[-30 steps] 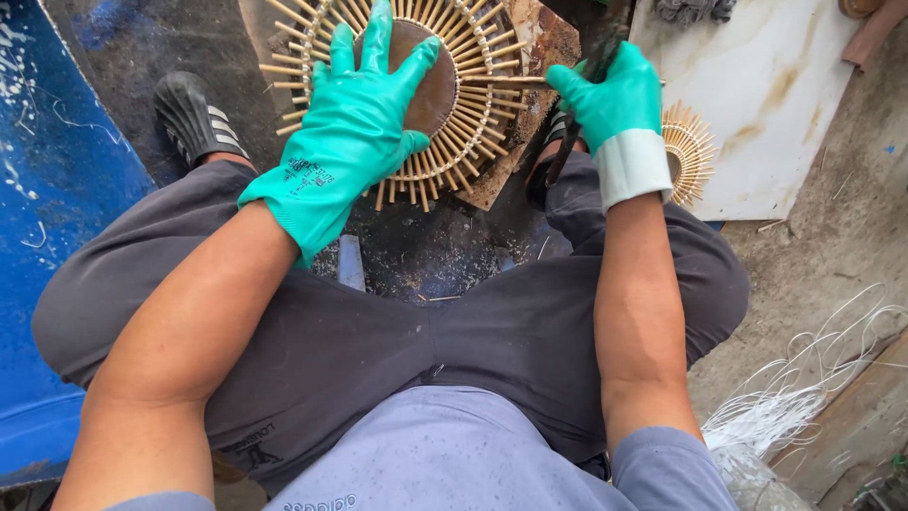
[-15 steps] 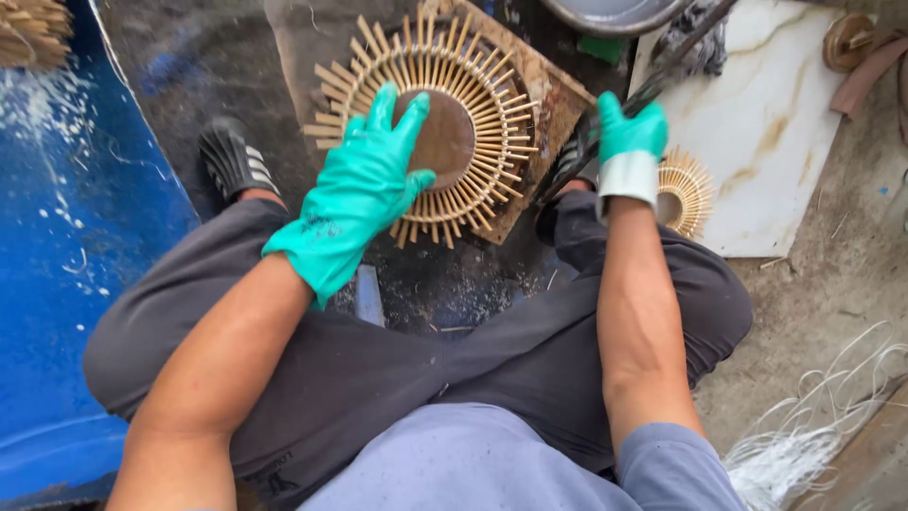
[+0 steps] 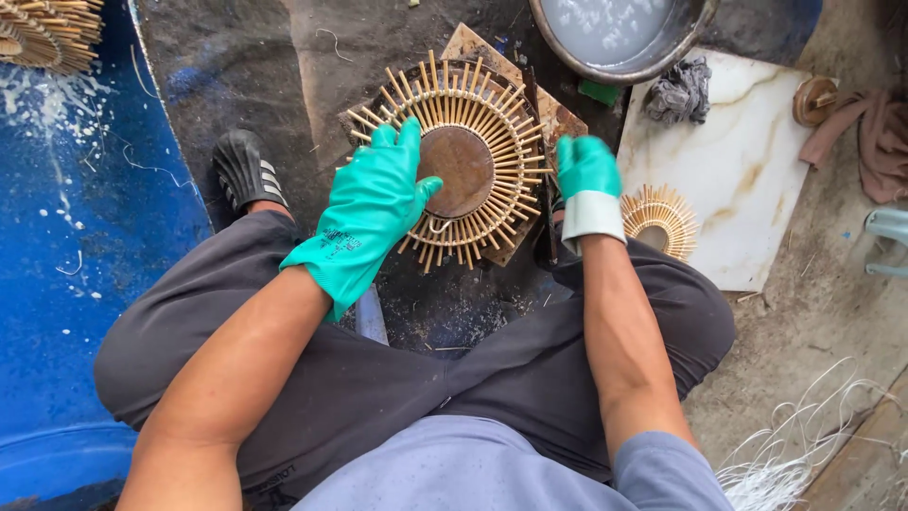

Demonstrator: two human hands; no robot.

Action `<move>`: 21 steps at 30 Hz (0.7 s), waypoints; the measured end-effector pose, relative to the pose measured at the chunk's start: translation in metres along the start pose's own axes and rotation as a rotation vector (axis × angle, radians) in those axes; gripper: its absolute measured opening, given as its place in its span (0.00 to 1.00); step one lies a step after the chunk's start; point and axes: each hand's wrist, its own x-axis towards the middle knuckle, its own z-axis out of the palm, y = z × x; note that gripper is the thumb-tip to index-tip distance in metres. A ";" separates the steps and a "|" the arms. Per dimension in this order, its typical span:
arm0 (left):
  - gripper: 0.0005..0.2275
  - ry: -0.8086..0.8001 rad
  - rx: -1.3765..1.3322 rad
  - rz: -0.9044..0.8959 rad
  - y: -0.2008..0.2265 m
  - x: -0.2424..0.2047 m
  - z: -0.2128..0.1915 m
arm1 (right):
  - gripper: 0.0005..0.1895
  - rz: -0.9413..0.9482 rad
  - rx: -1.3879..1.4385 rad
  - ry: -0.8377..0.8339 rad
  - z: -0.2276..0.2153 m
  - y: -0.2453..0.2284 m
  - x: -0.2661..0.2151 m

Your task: The person uses a metal tool to trim the ends of bamboo sticks on a circular frame, rotating it by hand to reach all sides. After trimming, they apply a liquid to the center of the frame with a brush and set it aside.

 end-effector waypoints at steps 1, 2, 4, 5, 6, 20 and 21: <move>0.35 0.036 0.071 -0.029 0.002 0.000 -0.005 | 0.18 -0.085 -0.036 0.163 -0.015 -0.016 0.004; 0.37 0.070 0.140 -0.064 0.004 -0.002 -0.009 | 0.22 -0.175 -0.070 0.319 -0.030 -0.032 0.006; 0.42 0.104 0.156 -0.101 0.001 0.001 -0.007 | 0.23 -0.266 -0.072 0.289 -0.052 -0.079 0.003; 0.47 0.133 0.177 -0.129 0.000 0.002 -0.006 | 0.25 -0.348 -0.074 0.263 -0.063 -0.102 0.000; 0.47 0.136 0.179 -0.130 -0.002 0.004 -0.003 | 0.25 -0.350 -0.072 0.265 -0.051 -0.109 -0.001; 0.51 0.137 0.027 -0.111 -0.009 0.007 0.007 | 0.31 -0.261 -0.156 0.177 -0.006 -0.133 0.019; 0.51 0.141 0.027 -0.109 -0.013 0.009 0.008 | 0.31 -0.263 -0.156 0.180 -0.008 -0.134 0.026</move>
